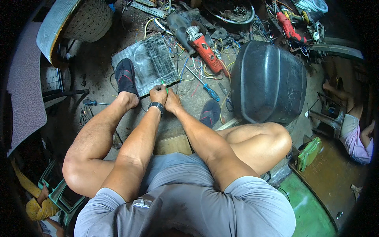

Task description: The person cleans and straightens the fins of a radiator using a green plastic tool. The person runs the tool along the grooves of the metal radiator and uses a screwdriver to pry at a wire connector.

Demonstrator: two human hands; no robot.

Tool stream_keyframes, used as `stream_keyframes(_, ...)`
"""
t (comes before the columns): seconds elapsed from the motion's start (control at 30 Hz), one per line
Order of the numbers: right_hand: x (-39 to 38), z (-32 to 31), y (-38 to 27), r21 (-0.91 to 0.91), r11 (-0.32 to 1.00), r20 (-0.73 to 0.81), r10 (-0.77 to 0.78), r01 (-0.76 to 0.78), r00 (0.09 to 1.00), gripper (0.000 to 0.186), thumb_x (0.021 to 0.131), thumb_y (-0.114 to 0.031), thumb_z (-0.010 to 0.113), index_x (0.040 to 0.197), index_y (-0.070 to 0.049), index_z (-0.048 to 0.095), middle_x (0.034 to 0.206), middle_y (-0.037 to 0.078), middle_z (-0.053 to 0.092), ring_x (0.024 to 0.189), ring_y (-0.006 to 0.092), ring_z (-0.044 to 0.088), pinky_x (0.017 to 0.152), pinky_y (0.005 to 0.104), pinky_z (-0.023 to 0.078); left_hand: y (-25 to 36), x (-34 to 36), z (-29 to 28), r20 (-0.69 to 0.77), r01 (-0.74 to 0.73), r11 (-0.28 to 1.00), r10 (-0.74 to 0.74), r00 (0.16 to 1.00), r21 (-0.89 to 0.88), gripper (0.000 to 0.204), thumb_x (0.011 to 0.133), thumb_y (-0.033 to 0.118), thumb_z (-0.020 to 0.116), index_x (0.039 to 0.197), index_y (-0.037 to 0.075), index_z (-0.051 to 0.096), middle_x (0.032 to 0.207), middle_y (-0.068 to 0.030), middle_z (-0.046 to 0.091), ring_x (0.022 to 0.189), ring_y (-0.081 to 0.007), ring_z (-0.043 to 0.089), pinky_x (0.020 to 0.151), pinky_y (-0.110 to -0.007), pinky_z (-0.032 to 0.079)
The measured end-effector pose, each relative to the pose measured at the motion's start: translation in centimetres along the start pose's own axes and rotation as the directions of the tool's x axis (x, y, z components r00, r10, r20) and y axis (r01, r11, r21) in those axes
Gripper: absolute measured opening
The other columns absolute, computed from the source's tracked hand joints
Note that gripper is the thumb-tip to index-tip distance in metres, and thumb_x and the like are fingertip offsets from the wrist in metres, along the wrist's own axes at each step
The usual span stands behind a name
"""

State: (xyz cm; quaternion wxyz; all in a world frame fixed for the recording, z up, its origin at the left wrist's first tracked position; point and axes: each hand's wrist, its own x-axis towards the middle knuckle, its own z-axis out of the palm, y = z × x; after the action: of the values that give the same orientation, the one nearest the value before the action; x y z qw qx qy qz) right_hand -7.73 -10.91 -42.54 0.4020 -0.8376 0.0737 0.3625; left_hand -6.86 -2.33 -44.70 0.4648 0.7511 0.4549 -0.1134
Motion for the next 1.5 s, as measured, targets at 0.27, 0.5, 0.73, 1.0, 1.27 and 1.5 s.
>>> stream_keyframes(0.27, -0.6, 0.6, 0.7, -0.025, 0.999, -0.025, -0.034, 0.033, 0.999, 0.037, 0.091, -0.027, 0.062, 0.112, 0.002, 0.051, 0.106, 0.034, 0.066, 0.104, 0.0514, 0.063, 0.086, 0.0542, 0.05, -0.7, -0.2, -0.2, -0.019, 0.016, 1.0, -0.016, 1.0, -0.01, 0.034, 0.088, 0.03, 0.072, 0.098, -0.003, 0.074, 0.094, -0.0203, 0.075, 0.086, -0.0271, 0.072, 0.083, -0.037, 0.053)
stream_keyframes(0.5, -1.2, 1.3, 1.7, -0.055, 0.998, 0.017, -0.008, 0.009, 1.0, 0.043, 0.091, -0.025, 0.064, 0.119, 0.004, 0.049, 0.11, 0.036, 0.065, 0.106, 0.0519, 0.062, 0.089, 0.055, 0.049, -1.9, -1.1, -0.5, 0.01, 0.015, 0.999, -0.014, 1.0, -0.045, 0.035, 0.09, 0.03, 0.071, 0.1, -0.004, 0.074, 0.094, -0.0203, 0.075, 0.086, -0.0276, 0.071, 0.081, -0.037, 0.052)
stream_keyframes(0.73, -1.7, 1.0, 2.6, -0.028, 0.999, -0.013, -0.035, 0.034, 0.999, 0.039, 0.092, -0.024, 0.062, 0.117, 0.003, 0.049, 0.109, 0.036, 0.064, 0.106, 0.0521, 0.062, 0.088, 0.056, 0.049, -1.0, -2.7, -0.4, 0.007, 0.005, 1.0, -0.006, 1.0, 0.006, 0.038, 0.09, 0.032, 0.07, 0.105, -0.003, 0.073, 0.1, -0.0241, 0.074, 0.093, -0.0313, 0.072, 0.085, -0.038, 0.052)
stream_keyframes(1.0, -2.3, 1.1, 3.6, -0.038, 0.998, -0.028, -0.048, 0.047, 0.998, 0.041, 0.091, -0.025, 0.062, 0.117, 0.003, 0.048, 0.108, 0.036, 0.064, 0.106, 0.0521, 0.061, 0.087, 0.0565, 0.048, -1.6, -3.6, -0.3, 0.019, 0.016, 1.0, -0.016, 1.0, -0.001, 0.035, 0.088, 0.03, 0.071, 0.105, 0.0, 0.074, 0.099, -0.0232, 0.074, 0.094, -0.0349, 0.072, 0.086, -0.04, 0.053)
stream_keyframes(1.27, -5.7, 2.5, 8.7, -0.098, 0.925, 0.044, -0.365, 0.368, 0.93, 0.037, 0.092, -0.024, 0.058, 0.12, -0.001, 0.049, 0.111, 0.035, 0.064, 0.109, 0.0514, 0.061, 0.089, 0.0549, 0.049, -7.1, -6.9, 1.3, -0.001, -0.138, 0.988, 0.138, 0.99, 0.065, 0.035, 0.089, 0.03, 0.069, 0.103, -0.003, 0.074, 0.105, -0.0274, 0.072, 0.102, -0.0394, 0.07, 0.089, -0.044, 0.053)
stream_keyframes(1.5, -5.0, 0.2, 6.1, -0.054, 0.982, -0.1, -0.188, 0.184, 0.977, 0.035, 0.092, -0.019, 0.054, 0.118, 0.004, 0.048, 0.106, 0.036, 0.064, 0.103, 0.0543, 0.061, 0.088, 0.0576, 0.048, -1.8, -7.3, -0.6, 0.069, -0.214, 0.977, 0.213, 0.975, 0.003, 0.039, 0.09, 0.032, 0.07, 0.108, -0.002, 0.072, 0.103, -0.0236, 0.073, 0.098, -0.0352, 0.071, 0.087, -0.041, 0.053)
